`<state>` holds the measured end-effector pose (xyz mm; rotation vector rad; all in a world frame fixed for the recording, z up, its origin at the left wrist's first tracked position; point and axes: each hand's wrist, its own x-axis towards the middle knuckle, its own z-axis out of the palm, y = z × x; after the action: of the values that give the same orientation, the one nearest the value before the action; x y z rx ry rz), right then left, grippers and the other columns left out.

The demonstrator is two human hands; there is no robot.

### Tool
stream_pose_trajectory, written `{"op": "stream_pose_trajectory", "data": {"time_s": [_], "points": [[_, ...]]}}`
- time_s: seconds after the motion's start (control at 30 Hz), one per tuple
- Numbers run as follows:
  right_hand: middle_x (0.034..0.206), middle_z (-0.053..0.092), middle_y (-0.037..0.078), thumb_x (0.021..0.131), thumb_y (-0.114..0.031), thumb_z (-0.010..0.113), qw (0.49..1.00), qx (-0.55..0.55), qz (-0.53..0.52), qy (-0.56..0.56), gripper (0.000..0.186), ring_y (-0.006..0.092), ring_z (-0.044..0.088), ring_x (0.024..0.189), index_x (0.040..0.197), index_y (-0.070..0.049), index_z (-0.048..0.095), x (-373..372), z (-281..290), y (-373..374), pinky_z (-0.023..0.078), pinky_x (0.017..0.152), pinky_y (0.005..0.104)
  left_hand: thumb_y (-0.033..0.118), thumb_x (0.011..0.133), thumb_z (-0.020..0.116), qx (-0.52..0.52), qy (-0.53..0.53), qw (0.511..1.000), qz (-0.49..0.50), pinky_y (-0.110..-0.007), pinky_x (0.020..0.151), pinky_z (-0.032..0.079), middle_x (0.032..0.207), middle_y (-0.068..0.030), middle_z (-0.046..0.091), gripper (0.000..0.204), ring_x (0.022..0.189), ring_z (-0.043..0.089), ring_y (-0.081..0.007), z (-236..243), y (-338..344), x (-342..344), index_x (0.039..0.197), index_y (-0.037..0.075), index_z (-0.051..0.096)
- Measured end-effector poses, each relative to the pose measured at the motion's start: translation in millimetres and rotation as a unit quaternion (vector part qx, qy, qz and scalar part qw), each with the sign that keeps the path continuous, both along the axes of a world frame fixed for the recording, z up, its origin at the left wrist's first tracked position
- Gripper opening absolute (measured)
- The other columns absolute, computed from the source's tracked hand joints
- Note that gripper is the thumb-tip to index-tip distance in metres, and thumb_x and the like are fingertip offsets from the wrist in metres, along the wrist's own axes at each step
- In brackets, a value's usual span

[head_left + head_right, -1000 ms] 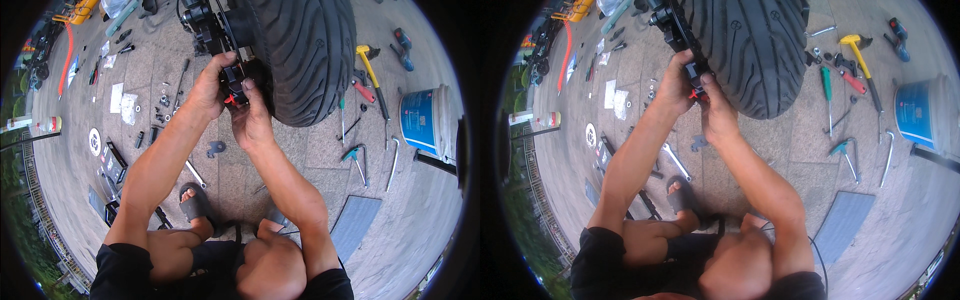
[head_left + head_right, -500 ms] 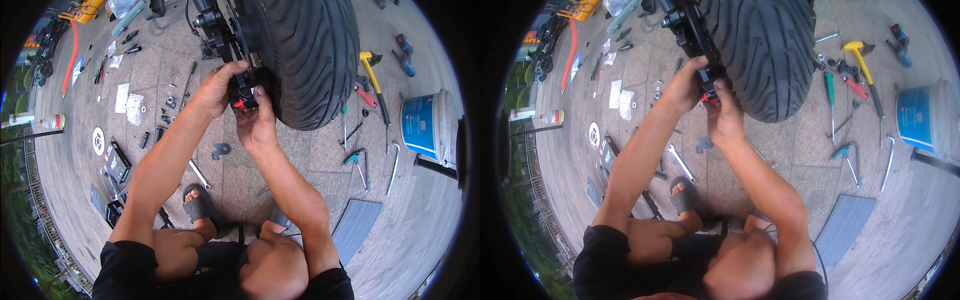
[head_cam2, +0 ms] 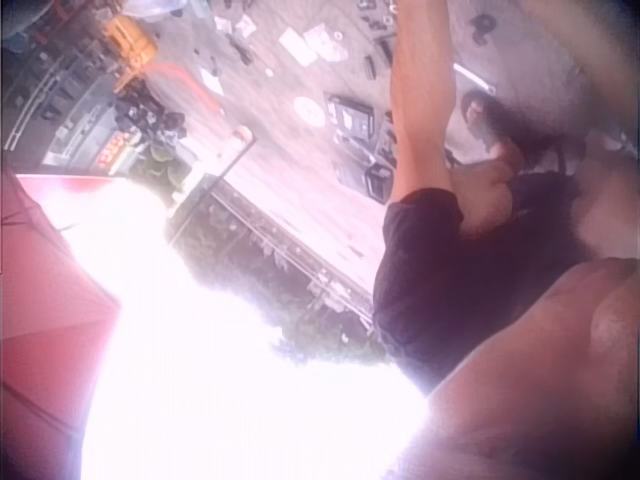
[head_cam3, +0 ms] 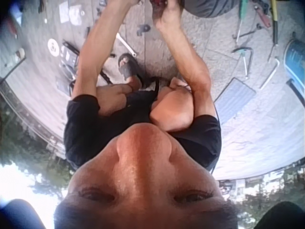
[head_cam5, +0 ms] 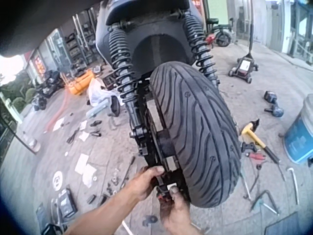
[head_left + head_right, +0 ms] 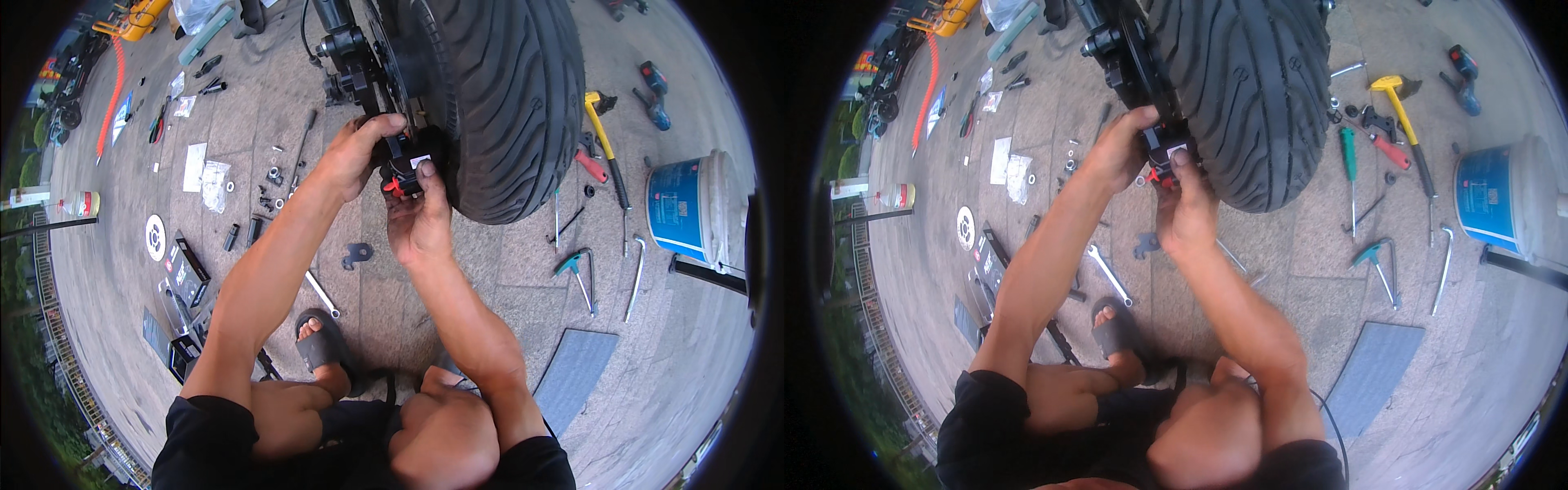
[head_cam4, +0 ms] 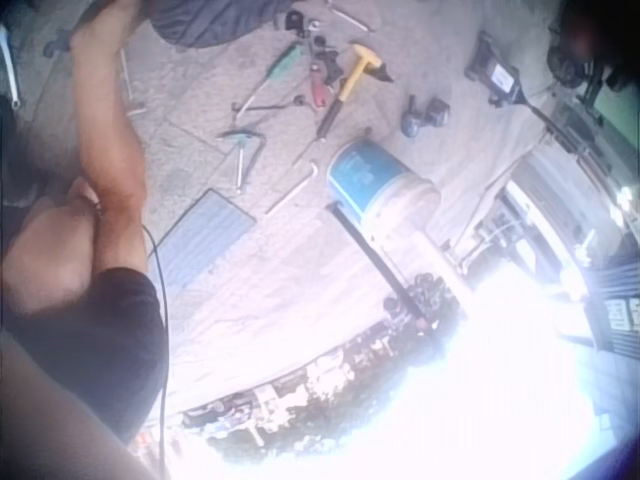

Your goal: The person mounts a brake caliper onto the rear wheel of a motorcycle, aligning it with the brake disc and securing it with bolts. The person uses a torque wrench to tighten the bolts to the correct specification.

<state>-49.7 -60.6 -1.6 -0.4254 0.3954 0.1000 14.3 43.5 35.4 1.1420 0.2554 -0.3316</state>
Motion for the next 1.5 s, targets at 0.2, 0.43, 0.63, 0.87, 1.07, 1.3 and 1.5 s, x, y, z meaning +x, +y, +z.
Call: {"op": "stream_pose_trajectory", "data": {"time_s": [0.2, 0.43, 0.63, 0.87, 1.07, 1.3, 1.5], "points": [[0.120, 0.052, 0.000, 0.084, -0.007, 0.067, 0.998, 0.055, 0.004, 0.014, 0.043, 0.0138, 0.051, 0.107, 0.124, -0.013, 0.050, -4, -5, -4, 0.043, 0.093, 0.0353, 0.024, 0.081, 0.070, 0.000, 0.015, 1.000, 0.000, -0.034, 0.083, 0.048, 0.092, -0.0061, 0.061, 0.037, 0.087, 0.059, -0.0178, 0, 1, 0, 0.105, 0.000, 0.057], [0.118, 0.055, 0.000, 0.085, -0.016, 0.068, 0.999, 0.045, -0.002, 0.003, 0.041, 0.0142, 0.053, 0.105, 0.122, -0.012, 0.051, -4, -3, -2, 0.044, 0.092, 0.0342, 0.024, 0.080, 0.071, -0.005, 0.019, 1.000, 0.003, -0.035, 0.087, 0.047, 0.093, -0.0062, 0.060, 0.042, 0.089, 0.059, -0.0183, 1, 1, -2, 0.109, 0.000, 0.055], [0.117, 0.057, 0.001, 0.084, -0.024, 0.070, 1.000, 0.025, -0.017, 0.007, 0.043, 0.0145, 0.055, 0.103, 0.121, -0.011, 0.053, -5, 0, 0, 0.045, 0.091, 0.0325, 0.030, 0.081, 0.069, 0.002, 0.027, 1.000, -0.013, -0.037, 0.091, 0.046, 0.099, -0.0086, 0.061, 0.045, 0.094, 0.059, -0.0208, 1, 3, -1, 0.111, 0.000, 0.056], [0.122, 0.052, 0.000, 0.084, -0.008, 0.068, 0.997, 0.071, -0.009, 0.011, 0.045, 0.0138, 0.051, 0.110, 0.124, -0.014, 0.049, -5, -2, -3, 0.043, 0.094, 0.0346, 0.035, 0.085, 0.064, 0.034, 0.021, 0.999, -0.032, -0.040, 0.095, 0.047, 0.106, -0.0123, 0.064, 0.048, 0.102, 0.061, -0.0239, 2, 7, 0, 0.116, -0.001, 0.057], [0.121, 0.052, 0.000, 0.084, -0.011, 0.069, 0.997, 0.081, -0.007, 0.013, 0.042, 0.0139, 0.051, 0.110, 0.122, -0.013, 0.051, -5, -2, -4, 0.043, 0.095, 0.0342, 0.035, 0.084, 0.066, 0.032, 0.006, 0.998, -0.052, -0.040, 0.096, 0.047, 0.107, -0.0127, 0.064, 0.050, 0.102, 0.061, -0.0242, 5, 8, 2, 0.116, -0.003, 0.057], [0.116, 0.061, 0.004, 0.084, -0.032, 0.070, 1.000, 0.029, -0.011, 0.001, 0.049, 0.0183, 0.059, 0.103, 0.123, -0.008, 0.052, -4, 1, -2, 0.047, 0.093, 0.0328, 0.025, 0.079, 0.074, 0.014, 0.030, 0.999, -0.037, -0.035, 0.088, 0.047, 0.096, -0.0078, 0.064, 0.039, 0.093, 0.060, -0.0192, 10, 9, 1, 0.105, -0.001, 0.060], [0.117, 0.060, 0.002, 0.083, -0.028, 0.072, 0.998, 0.044, -0.020, -0.028, 0.048, 0.0169, 0.056, 0.107, 0.123, -0.009, 0.053, -5, 2, -1, 0.045, 0.094, 0.0327, 0.027, 0.079, 0.075, 0.012, 0.016, 1.000, -0.022, -0.035, 0.086, 0.048, 0.093, -0.0076, 0.062, 0.042, 0.089, 0.060, -0.0188, 1, 7, -1, 0.106, 0.000, 0.058]]}}
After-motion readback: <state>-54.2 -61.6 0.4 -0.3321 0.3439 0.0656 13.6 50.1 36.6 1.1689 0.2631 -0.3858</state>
